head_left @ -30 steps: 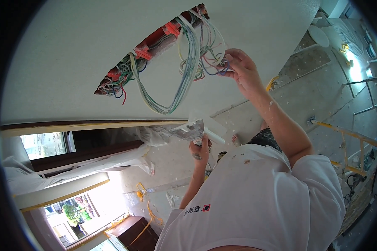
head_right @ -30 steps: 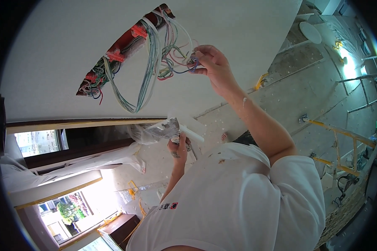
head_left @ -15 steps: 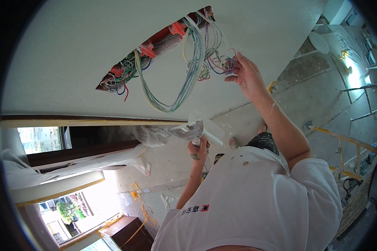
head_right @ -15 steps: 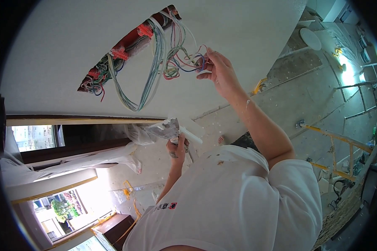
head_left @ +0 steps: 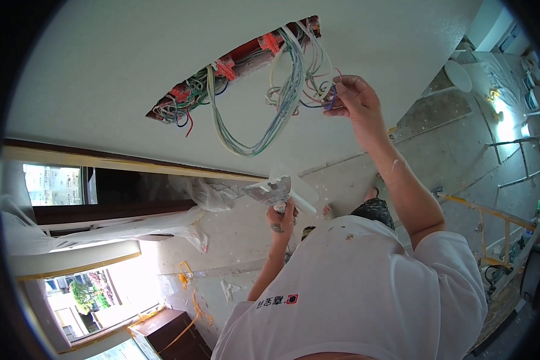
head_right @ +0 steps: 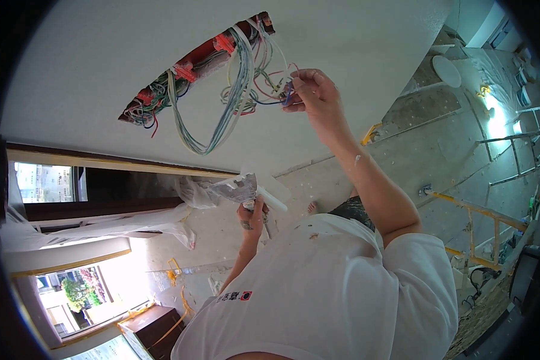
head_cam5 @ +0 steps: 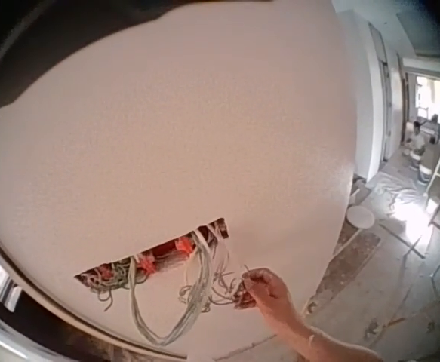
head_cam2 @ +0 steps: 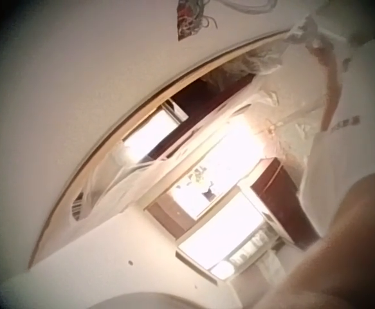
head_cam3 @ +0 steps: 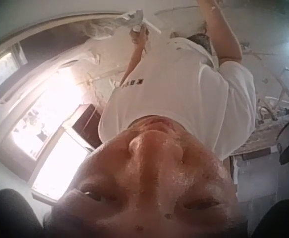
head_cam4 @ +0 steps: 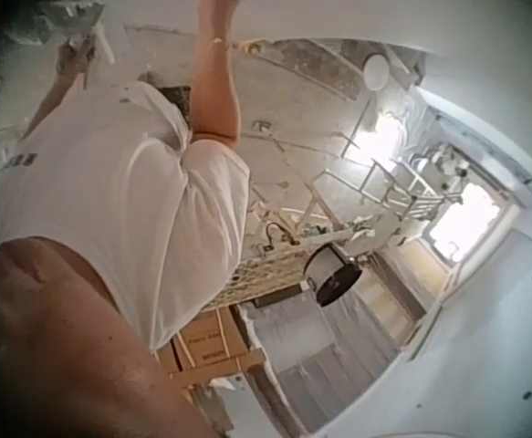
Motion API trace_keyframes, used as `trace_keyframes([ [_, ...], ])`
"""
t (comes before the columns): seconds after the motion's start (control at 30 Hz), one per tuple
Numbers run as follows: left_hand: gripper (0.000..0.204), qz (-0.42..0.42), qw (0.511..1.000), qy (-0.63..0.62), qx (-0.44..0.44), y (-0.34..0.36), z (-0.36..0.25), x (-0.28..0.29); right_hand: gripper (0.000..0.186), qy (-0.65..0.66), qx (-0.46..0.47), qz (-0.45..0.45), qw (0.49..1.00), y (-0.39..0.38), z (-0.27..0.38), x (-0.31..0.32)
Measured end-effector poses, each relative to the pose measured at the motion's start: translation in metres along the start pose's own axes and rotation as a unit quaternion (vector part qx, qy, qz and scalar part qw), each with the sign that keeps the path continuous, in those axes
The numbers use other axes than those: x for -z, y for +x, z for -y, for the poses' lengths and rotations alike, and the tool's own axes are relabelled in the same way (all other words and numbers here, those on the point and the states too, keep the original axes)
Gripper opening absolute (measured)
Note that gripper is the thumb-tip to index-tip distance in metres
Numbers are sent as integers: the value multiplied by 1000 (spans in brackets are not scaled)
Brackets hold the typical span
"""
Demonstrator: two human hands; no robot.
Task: Applying and smoothing plaster on a wall surface using a putty knife and trowel.
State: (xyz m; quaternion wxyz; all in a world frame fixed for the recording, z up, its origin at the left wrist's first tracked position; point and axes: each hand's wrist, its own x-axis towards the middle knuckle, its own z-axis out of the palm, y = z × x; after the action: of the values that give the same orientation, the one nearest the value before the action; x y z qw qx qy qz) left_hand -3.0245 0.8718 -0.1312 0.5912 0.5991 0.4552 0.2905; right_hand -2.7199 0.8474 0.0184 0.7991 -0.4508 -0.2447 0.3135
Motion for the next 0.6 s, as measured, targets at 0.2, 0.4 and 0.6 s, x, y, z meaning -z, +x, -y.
trace_keyframes([
  [0.2, 20, -2, 1000, 9, -8, -1, 0, 1, 23, 30, 18, 59, 998, 11, 12, -22],
  [0.4, 21, -6, 1000, 5, -4, -1, 7, 4, 19, 117, -7, 68, 991, 19, -6, -57],
  [0.6, 22, -17, 1000, 7, -1, -2, 8, 6, 19, 155, -30, 45, 986, 27, -14, -88],
])
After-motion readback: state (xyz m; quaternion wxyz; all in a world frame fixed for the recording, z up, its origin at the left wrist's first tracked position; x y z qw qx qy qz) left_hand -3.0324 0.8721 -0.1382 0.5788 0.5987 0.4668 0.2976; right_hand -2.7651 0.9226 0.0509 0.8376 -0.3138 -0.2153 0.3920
